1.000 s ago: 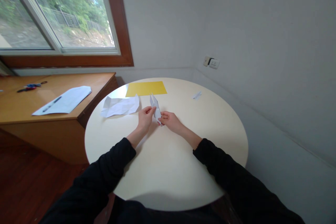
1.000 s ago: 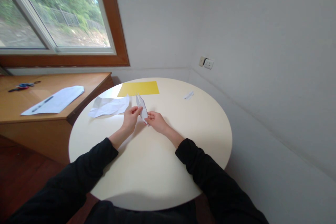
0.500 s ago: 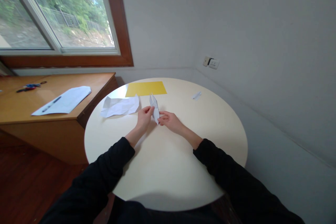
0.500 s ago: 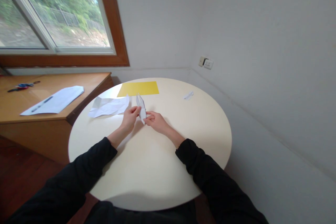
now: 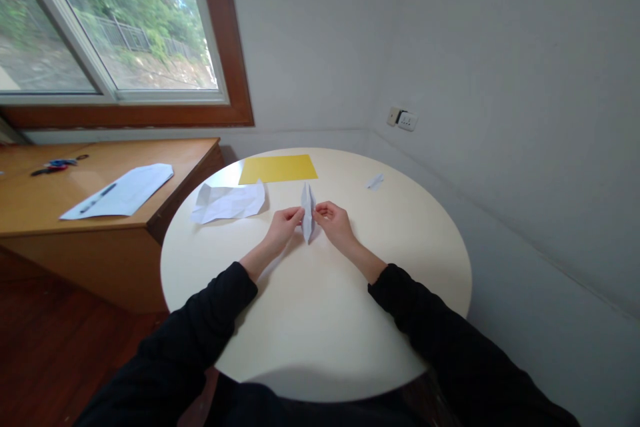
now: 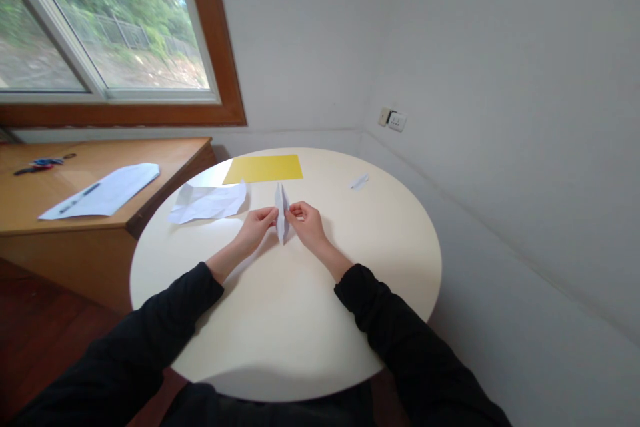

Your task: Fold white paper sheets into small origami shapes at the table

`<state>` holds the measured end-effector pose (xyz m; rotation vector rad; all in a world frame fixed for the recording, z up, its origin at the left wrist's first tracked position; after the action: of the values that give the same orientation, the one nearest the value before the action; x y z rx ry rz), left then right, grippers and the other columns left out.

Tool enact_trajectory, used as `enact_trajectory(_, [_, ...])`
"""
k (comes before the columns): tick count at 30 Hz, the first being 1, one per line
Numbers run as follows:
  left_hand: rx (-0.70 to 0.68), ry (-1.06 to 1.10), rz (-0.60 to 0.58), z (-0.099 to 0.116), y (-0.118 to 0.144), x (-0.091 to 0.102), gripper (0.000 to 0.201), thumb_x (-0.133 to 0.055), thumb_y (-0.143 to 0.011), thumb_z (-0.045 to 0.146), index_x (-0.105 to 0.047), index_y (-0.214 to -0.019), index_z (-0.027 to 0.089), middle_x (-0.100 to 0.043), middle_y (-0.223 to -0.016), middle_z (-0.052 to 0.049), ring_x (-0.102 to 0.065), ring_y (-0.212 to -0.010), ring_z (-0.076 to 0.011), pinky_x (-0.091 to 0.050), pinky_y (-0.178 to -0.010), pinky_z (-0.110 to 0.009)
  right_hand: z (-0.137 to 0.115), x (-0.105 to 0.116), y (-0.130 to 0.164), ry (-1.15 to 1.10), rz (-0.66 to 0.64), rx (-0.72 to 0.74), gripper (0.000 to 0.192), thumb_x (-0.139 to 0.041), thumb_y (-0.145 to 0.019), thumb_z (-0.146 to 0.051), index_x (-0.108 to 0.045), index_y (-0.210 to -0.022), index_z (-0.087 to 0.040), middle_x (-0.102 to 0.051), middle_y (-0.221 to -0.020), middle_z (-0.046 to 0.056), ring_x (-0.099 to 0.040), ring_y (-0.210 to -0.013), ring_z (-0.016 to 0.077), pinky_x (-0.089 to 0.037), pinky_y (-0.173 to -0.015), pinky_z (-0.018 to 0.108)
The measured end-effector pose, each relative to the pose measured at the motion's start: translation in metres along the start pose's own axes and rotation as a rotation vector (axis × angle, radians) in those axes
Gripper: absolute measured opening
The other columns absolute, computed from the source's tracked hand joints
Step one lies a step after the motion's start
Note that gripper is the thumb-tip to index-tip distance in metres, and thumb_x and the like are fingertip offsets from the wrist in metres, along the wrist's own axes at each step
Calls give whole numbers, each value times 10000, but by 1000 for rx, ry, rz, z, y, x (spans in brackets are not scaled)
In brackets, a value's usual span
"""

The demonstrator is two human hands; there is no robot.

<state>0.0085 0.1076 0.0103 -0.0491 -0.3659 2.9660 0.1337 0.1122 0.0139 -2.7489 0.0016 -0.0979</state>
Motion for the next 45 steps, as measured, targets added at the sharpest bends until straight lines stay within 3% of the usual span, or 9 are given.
enact_trajectory(4, [-62,-120,51,3,0,5,246,-599,-703,357,-620,-607,132,-571,-580,-1,-496,-582,-117,-399,-597,-245,-3,0,1,14,-5,15,251,-634,-650,-411,-548,-695,-179,-590,-712,25,-555,-685,151,-467,-671,298])
enact_trajectory(10, [-61,-31,151,-2,-2,14,215,-690,-615,294,-657,-749,129,-660,-740,-61,-591,-703,-164,-455,-700,-294,-3,-3,2,-37,5,-17,317,-666,-603,-464,-524,-654,-185,-601,-755,34,-583,-716,168,-496,-677,313])
enact_trajectory(15, [-51,-27,135,-1,-2,12,197,-691,-614,279,-675,-738,127,-678,-775,-78,-605,-732,-173,-457,-733,-310,-3,-7,5,-99,-10,-48,367,-667,-590,-490,-463,-621,-186,-622,-891,55,-611,-772,175,-505,-717,329])
enact_trajectory(22, [-29,-16,131,7,2,7,199,-664,-649,303,-671,-726,120,-672,-730,-67,-595,-699,-163,-451,-719,-306,7,-3,2,-4,22,-56,366,-621,-638,-513,-419,-649,-209,-560,-617,-3,-589,-620,161,-468,-570,286])
enact_trajectory(28, [-15,43,103,12,5,0,273,-729,-574,343,-597,-690,135,-633,-686,-28,-583,-652,-137,-448,-650,-271,5,-3,0,-36,27,-5,371,-629,-627,-518,-444,-650,-198,-581,-729,13,-574,-653,140,-478,-632,289])
enact_trajectory(35, [14,98,103,1,0,4,266,-721,-583,314,-584,-712,125,-617,-654,-17,-575,-620,-117,-452,-650,-268,5,0,-1,-125,32,-59,353,-705,-563,-436,-479,-691,-197,-565,-669,2,-574,-642,148,-479,-647,306])
enact_trajectory(40, [-8,90,112,1,0,6,318,-691,-614,279,-496,-837,165,-562,-518,50,-522,-515,-88,-437,-587,-241,1,-1,0,-174,14,-50,357,-705,-568,-383,-496,-800,-211,-561,-668,-26,-583,-672,138,-485,-681,299])
enact_trajectory(45, [-51,101,82,6,1,3,398,-659,-634,255,-438,-958,191,-553,-533,68,-516,-505,-82,-419,-558,-218,1,-3,1,-226,-14,-58,346,-696,-580,-336,-523,-852,-210,-573,-690,-26,-591,-705,135,-480,-718,303])
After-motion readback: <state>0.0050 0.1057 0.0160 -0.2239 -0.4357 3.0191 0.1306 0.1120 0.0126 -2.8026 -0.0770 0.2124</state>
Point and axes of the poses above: each hand's wrist, its own y-axis away from the middle knuckle, its own x-axis out of the back of the hand, z = x × y, the point moved 8 cm from there along -y, towards the middle knuckle
